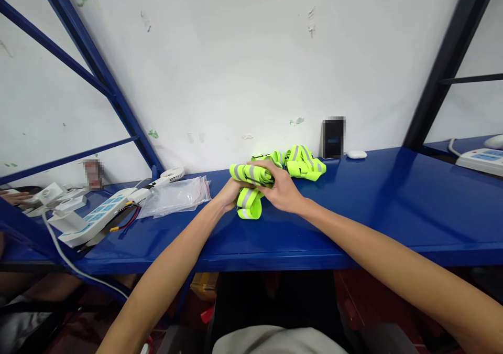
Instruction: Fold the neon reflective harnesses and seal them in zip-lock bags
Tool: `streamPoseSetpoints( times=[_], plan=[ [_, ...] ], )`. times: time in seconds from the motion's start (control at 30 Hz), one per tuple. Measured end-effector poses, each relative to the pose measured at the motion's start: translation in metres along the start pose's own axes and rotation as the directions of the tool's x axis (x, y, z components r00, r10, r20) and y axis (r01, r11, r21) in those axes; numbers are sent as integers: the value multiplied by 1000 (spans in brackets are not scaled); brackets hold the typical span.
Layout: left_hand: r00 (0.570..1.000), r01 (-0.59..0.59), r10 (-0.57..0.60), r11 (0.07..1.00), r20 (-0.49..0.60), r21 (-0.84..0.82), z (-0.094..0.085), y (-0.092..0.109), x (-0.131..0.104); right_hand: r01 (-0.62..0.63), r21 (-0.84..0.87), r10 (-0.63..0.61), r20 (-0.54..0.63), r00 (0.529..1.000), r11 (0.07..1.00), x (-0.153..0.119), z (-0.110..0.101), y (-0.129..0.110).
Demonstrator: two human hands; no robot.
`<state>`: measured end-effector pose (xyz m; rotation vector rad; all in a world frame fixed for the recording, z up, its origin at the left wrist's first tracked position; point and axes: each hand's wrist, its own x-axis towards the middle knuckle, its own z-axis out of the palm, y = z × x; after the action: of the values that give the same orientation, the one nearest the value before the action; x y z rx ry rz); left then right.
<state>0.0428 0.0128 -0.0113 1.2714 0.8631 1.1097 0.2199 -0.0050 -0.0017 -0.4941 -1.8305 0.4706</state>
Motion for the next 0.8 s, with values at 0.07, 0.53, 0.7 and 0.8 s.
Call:
streamPoseSetpoints(
  times=[0.07, 0.53, 0.7, 0.8],
  plan=[
    [999, -35, 36, 998, 5, -50, 1, 2, 0, 79, -19, -77, 71, 994, 997, 1, -2, 0],
    [971, -84, 121, 981, 207, -176, 19, 18, -24, 119, -128, -133, -111, 985, 985, 2, -6, 15],
    [987, -111, 130, 976, 96, -189, 16, 11, -16, 34, 12, -34, -9, 999, 999, 3, -12, 15],
    [996, -77, 83, 983, 31, -169, 13, 8, -14, -12, 104, -3, 145, 989, 994, 2, -16, 13]
  ],
)
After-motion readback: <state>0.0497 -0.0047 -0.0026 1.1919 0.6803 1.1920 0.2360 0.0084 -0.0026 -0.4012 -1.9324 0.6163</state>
